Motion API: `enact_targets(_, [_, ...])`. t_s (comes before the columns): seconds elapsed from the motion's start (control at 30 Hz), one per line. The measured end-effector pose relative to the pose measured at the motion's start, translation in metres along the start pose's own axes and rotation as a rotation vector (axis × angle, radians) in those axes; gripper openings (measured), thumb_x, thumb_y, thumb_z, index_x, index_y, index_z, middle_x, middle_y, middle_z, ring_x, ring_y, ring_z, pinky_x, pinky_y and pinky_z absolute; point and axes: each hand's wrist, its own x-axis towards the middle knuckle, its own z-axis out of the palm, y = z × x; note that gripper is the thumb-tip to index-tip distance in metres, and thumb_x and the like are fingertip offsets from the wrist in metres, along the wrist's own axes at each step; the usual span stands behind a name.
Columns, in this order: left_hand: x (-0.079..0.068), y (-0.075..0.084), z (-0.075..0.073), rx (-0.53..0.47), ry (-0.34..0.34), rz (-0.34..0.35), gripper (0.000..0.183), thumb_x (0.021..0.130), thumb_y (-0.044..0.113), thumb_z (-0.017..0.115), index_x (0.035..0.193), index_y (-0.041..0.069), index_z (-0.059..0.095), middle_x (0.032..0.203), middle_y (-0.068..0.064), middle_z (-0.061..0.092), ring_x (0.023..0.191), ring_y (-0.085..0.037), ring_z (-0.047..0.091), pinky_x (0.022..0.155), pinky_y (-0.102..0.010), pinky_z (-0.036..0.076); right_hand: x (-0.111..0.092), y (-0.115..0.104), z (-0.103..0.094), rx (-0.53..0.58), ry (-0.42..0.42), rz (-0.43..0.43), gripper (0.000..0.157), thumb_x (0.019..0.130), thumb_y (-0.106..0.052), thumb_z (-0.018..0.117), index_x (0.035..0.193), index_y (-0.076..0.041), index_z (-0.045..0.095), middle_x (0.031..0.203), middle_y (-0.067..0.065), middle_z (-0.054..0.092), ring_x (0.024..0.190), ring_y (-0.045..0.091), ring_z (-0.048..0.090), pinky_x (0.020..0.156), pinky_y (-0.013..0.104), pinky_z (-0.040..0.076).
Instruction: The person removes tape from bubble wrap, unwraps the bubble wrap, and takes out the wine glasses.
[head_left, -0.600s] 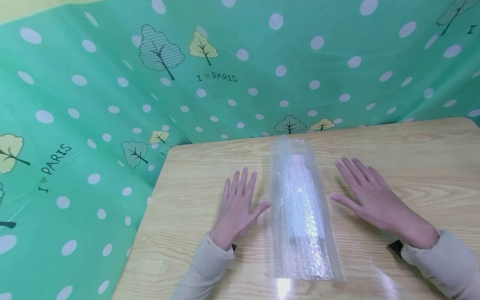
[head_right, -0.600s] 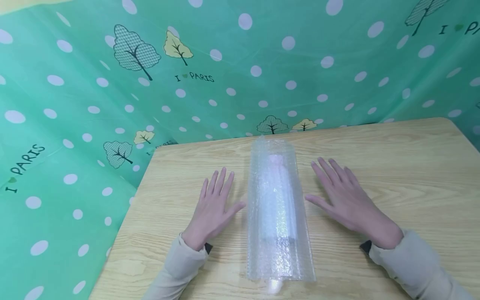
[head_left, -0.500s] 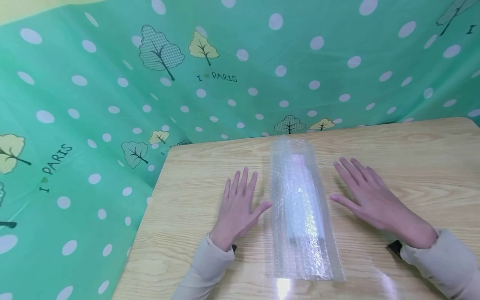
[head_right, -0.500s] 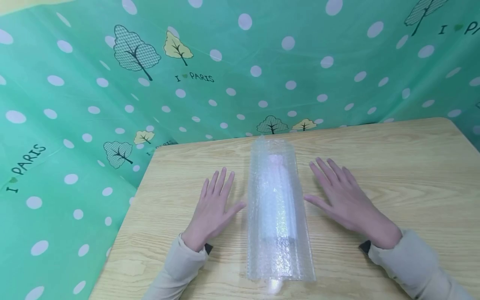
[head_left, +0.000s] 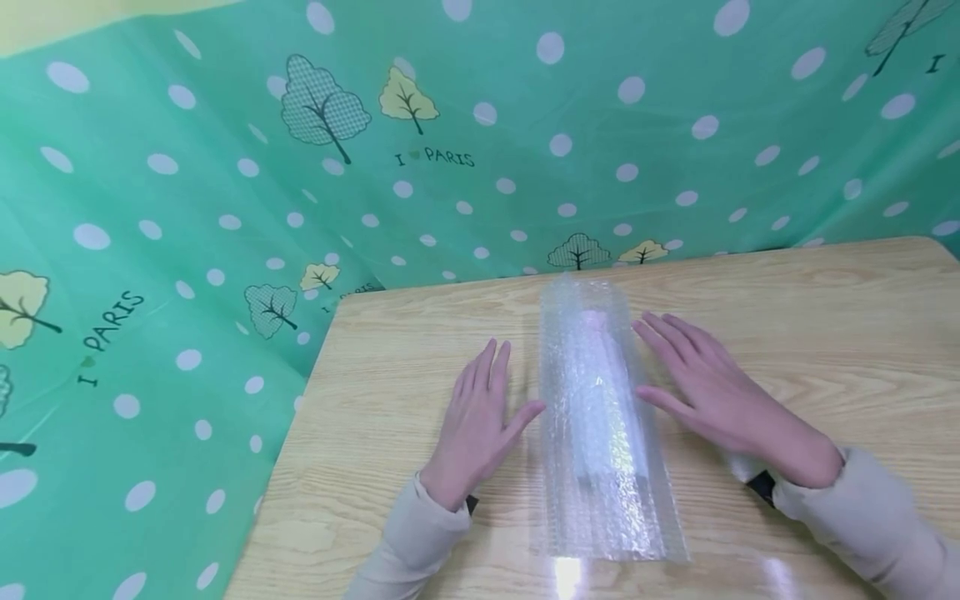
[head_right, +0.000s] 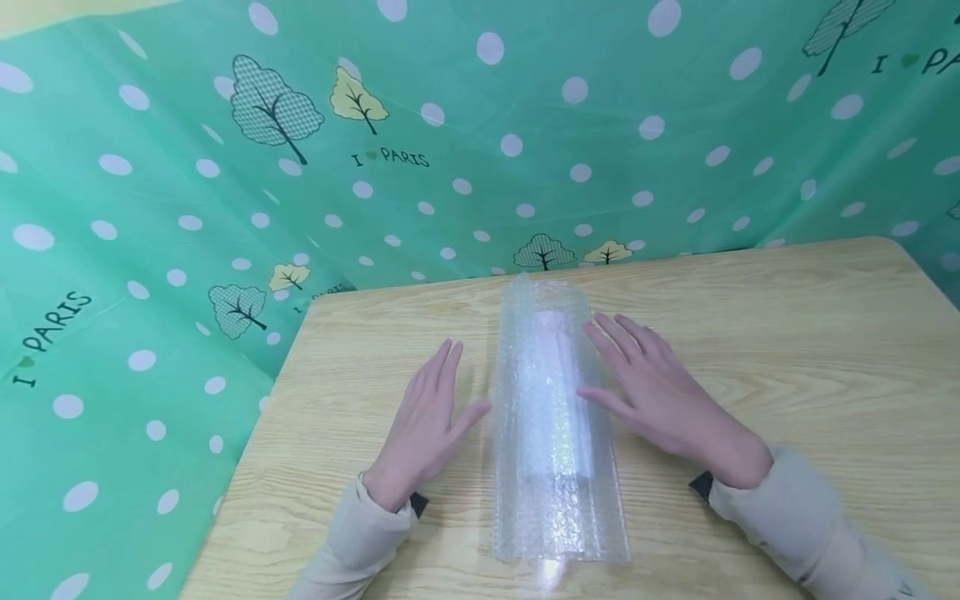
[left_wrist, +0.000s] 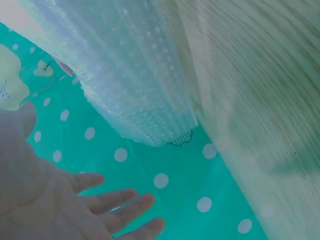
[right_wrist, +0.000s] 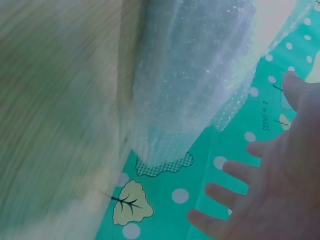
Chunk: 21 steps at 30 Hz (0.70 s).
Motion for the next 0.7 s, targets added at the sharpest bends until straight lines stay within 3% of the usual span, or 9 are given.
enact_targets(0.3, [-0.003,0.012,-0.004,-0.191,-0.056,-0.062,0.079,0.100,0.057,0.044,0.160,0.015,0.013,0.164,-0.012,0.021,0.150,-0.029,0.023,0.121,-0.052,0.025,0.009,-0.010,0.000,0.033,0.037,-0.023,0.077,0.096,-0.038,0.063,0.158,-0.013,0.023,0.155,0.016,0.035,0.134,0.038,0.036,0.104,0.062,0.034])
enact_targets(0.47, [-0.006,0.018,-0.001,-0.218,-0.099,-0.051,0.078,0.101,0.058,0.041,0.160,0.016,0.010,0.164,-0.011,0.020,0.150,-0.029,0.022,0.120,-0.052,0.027,0.014,-0.012,0.004,0.034,0.034,-0.052,0.066,0.097,-0.037,0.062,0.151,-0.010,0.037,0.144,0.013,0.044,0.122,0.032,0.042,0.097,0.055,0.039])
enact_targets(0.7, [-0.007,0.022,0.002,-0.272,-0.127,-0.037,0.077,0.102,0.057,0.040,0.160,0.015,0.011,0.163,-0.010,0.022,0.150,-0.026,0.024,0.120,-0.050,0.030,0.013,-0.014,0.011,0.042,0.035,-0.109,0.055,0.097,-0.034,0.064,0.143,-0.011,0.049,0.137,0.011,0.049,0.122,0.030,0.043,0.097,0.053,0.041])
